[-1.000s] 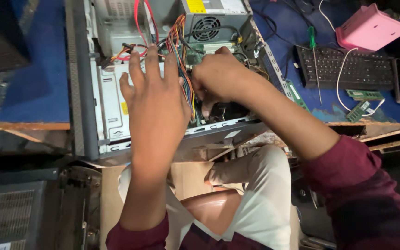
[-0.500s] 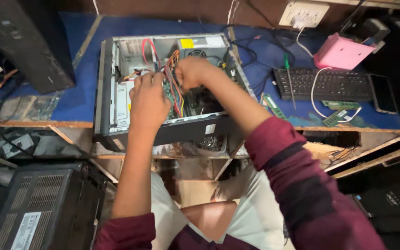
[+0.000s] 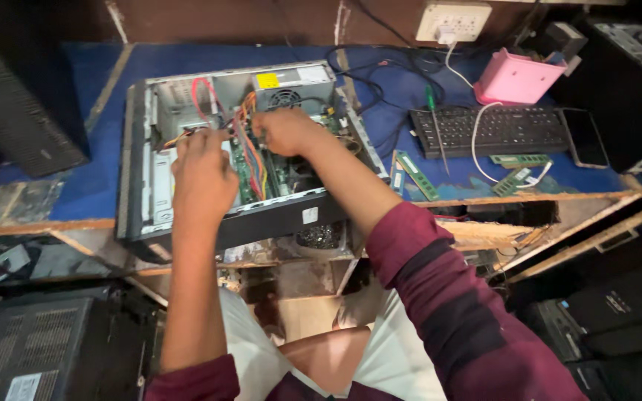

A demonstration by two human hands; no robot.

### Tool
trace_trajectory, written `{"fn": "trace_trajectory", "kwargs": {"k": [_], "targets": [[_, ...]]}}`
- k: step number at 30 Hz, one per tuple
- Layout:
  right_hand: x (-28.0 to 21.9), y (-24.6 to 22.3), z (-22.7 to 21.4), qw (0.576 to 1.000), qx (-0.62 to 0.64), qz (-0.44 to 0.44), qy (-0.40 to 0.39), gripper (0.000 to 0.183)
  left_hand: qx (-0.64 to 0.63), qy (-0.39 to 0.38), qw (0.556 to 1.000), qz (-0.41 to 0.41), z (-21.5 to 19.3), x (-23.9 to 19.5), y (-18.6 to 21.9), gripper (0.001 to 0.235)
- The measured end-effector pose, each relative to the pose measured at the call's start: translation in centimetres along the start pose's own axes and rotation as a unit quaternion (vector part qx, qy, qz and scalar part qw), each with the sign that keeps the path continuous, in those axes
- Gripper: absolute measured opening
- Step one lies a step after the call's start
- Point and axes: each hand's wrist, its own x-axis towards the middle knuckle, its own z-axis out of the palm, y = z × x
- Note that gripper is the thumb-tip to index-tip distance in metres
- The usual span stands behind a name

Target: The person removes two RAM modules from a desktop computer, places them on the table, and then installs them back into the motherboard slots. The person handles the RAM sticks and internal cables with both hands.

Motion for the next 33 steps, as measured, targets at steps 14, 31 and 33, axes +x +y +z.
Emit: {"fn": "trace_trajectory", "kwargs": {"k": [14,31,33], "targets": [[-6.0,15.1,-10.2,0.95,0.192,-0.097,0.228,0.014,0.048,-0.053,0.997,0.01,-0.5,0.5,1.8,0.036],[-6.3,25.7,-3.1,0.972,0.213,-0.069,0.07,0.024,0.117,-0.098,0.988,-0.013,0.7,1.7,1.8,0.043],[-6.4,25.5,-2.6,0.964,0.227,-0.117,0.07,0.025,0.123,-0.097,0.987,0.023,0.6,1.5,1.7,0.044]]}}
